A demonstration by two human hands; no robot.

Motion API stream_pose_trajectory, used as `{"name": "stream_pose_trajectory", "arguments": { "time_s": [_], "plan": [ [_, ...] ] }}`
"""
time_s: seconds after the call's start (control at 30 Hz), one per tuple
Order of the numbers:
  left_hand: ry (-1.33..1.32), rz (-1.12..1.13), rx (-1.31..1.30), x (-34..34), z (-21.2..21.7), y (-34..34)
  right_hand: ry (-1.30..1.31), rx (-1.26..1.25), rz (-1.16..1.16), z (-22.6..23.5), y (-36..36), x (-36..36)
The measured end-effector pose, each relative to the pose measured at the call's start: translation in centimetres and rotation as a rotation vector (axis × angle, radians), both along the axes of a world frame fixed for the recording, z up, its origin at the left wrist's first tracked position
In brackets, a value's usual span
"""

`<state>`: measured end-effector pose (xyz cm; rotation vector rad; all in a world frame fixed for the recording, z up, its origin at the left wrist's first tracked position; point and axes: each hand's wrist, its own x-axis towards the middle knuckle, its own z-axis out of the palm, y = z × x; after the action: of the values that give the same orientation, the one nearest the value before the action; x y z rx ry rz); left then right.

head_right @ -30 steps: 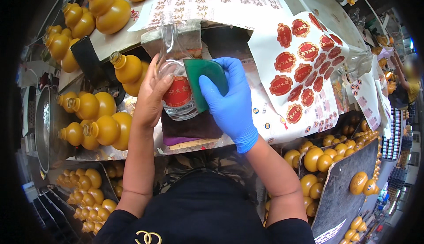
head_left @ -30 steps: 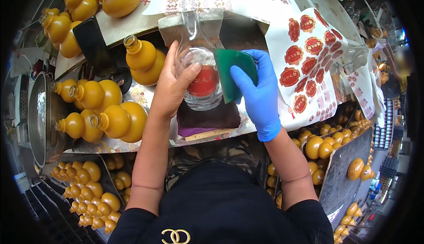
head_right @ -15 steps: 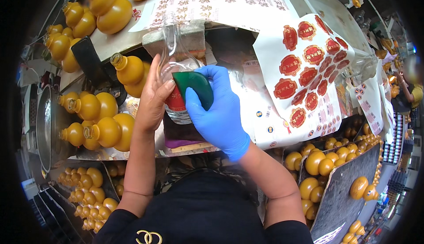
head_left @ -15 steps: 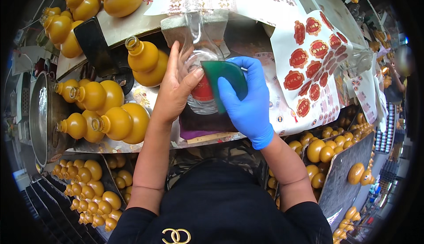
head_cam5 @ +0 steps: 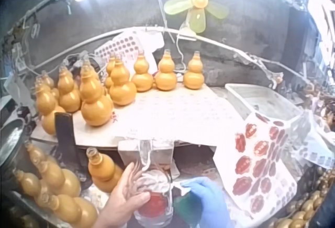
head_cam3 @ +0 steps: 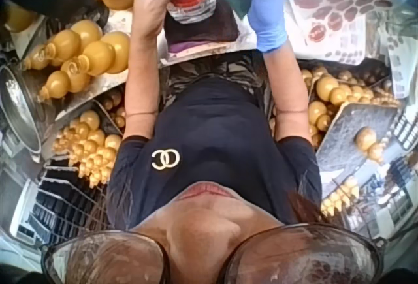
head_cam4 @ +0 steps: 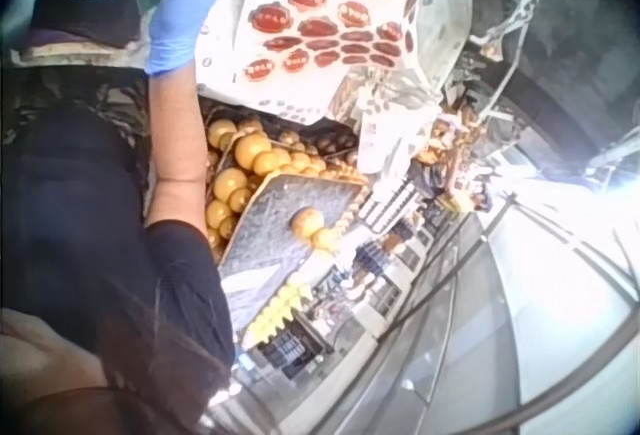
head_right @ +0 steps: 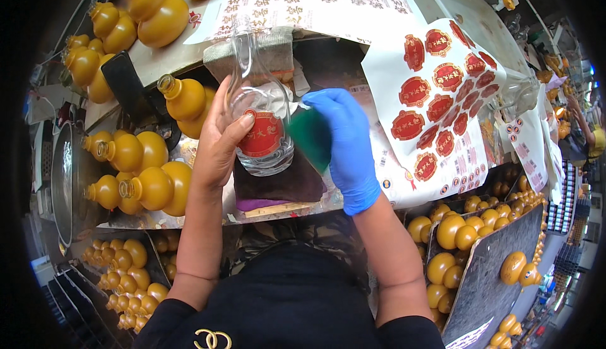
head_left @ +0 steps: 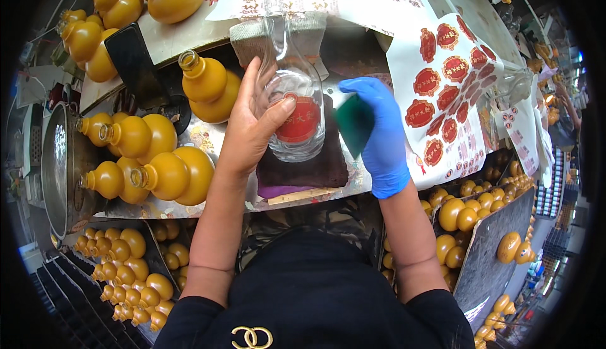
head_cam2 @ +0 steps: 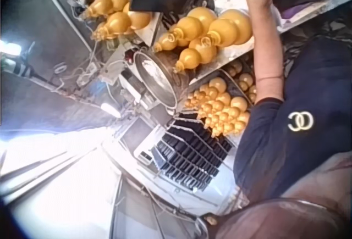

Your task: The person handles a green glass bottle and then moves to a workstation to apply red circular stickers to clear glass bottles. They peel the stickers from a sheet and smooth them onto the bottles using a green plastic scraper tool.

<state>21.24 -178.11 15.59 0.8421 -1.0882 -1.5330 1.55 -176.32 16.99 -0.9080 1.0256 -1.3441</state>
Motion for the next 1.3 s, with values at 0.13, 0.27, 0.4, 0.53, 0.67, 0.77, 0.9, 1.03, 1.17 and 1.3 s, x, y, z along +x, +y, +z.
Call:
{"name": "stream_pose_trajectory", "arguments": {
  "time_s": [0.13, 0.27, 0.4, 0.53, 0.67, 0.77, 0.9, 1.03, 1.17, 1.3],
  "plan": [
    [0.016, 0.009, 0.013, -0.2, -0.1, 0.0, 0.252, 0.217, 0.238, -0.7, 0.0, 1.8],
    [0.004, 0.020, 0.014, -0.3, 0.1, 0.0, 0.256, 0.205, 0.280, -1.5, 0.0, 1.7],
    [-0.012, 0.033, 0.006, -0.3, -0.1, 0.1, 0.246, 0.179, 0.275, -1.3, 0.0, 1.9],
    [-0.005, 0.036, 0.007, -0.3, -0.1, 0.0, 0.247, 0.203, 0.231, -1.1, 0.0, 1.9],
    [0.051, 0.055, 0.017, 0.1, -0.5, 0.1, -0.429, 0.326, 0.096, -0.1, 0.5, -0.1],
    [-0.024, 0.071, -0.047, -0.2, -0.9, 1.0, 0.208, -0.050, 0.069, 3.0, 1.2, 1.1],
    [-0.104, 0.059, -0.095, -0.4, -0.9, 1.2, 0.655, -0.351, 0.157, 3.6, 0.0, 2.3],
    [-0.102, 0.059, -0.093, -0.6, -0.8, 1.2, 0.693, -0.453, 0.060, 3.1, -0.9, 2.5],
    [-0.109, 0.078, -0.090, -0.6, -0.8, 1.2, 0.692, -0.316, -0.114, 3.6, -1.2, 2.6],
    [0.051, 0.158, -0.039, -1.0, -1.0, 1.0, 0.581, -0.442, -0.118, 1.1, 1.6, 3.2]
  ]
}}
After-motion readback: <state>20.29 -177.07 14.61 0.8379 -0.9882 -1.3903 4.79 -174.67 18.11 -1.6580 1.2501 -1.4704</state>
